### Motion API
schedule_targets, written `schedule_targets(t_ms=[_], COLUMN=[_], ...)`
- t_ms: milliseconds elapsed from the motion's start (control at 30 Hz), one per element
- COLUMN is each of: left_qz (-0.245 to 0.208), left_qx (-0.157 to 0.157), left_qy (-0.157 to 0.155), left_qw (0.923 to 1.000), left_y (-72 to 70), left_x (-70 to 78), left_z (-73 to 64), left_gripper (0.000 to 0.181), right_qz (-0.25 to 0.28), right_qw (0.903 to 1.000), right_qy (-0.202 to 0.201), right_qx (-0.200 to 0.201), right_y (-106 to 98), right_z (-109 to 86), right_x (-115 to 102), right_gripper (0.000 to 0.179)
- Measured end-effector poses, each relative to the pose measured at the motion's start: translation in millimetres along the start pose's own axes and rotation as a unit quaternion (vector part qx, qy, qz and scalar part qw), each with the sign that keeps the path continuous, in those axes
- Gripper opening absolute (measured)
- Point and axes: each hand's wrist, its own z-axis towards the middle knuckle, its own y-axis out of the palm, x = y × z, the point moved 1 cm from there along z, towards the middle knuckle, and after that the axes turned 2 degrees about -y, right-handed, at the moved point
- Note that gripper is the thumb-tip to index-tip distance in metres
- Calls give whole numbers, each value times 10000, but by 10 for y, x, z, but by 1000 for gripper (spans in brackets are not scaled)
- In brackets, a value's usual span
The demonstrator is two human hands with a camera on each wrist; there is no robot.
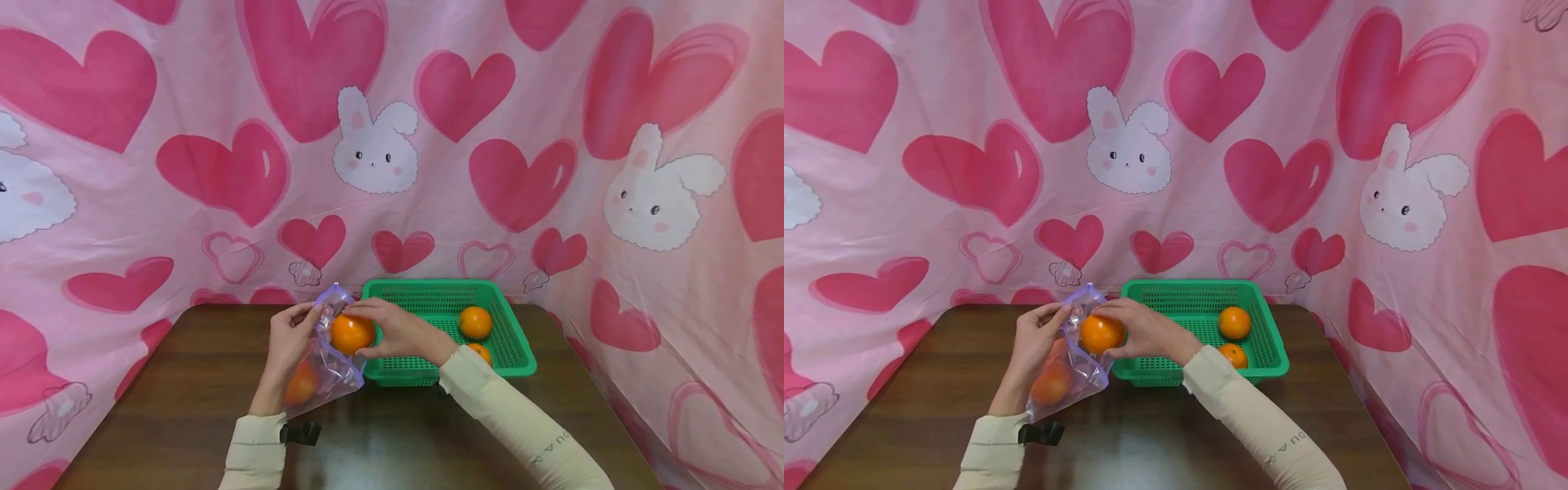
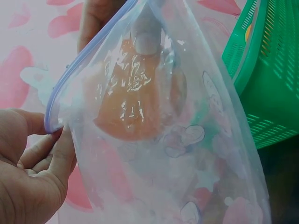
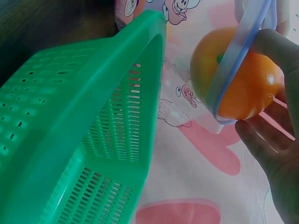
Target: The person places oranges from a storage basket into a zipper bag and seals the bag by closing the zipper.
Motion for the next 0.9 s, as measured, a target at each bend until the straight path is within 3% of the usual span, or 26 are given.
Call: schedule_targets(t_ms=[500,900], left_qz=[177,32], left_qx=[14,-61], left_qy=[41,125], left_qw=[9998,9999], left_y=[-20,-6], left_x=[-1,15], left_z=[21,26], left_gripper=[30,29], right_qz=[37,151], right_qw=[9997,9994], right_qy=[100,175], right_qx=[-205,-245], right_y=[26,36], right_z=[20,23], right_x=[-9,-6], right_gripper=[72,64])
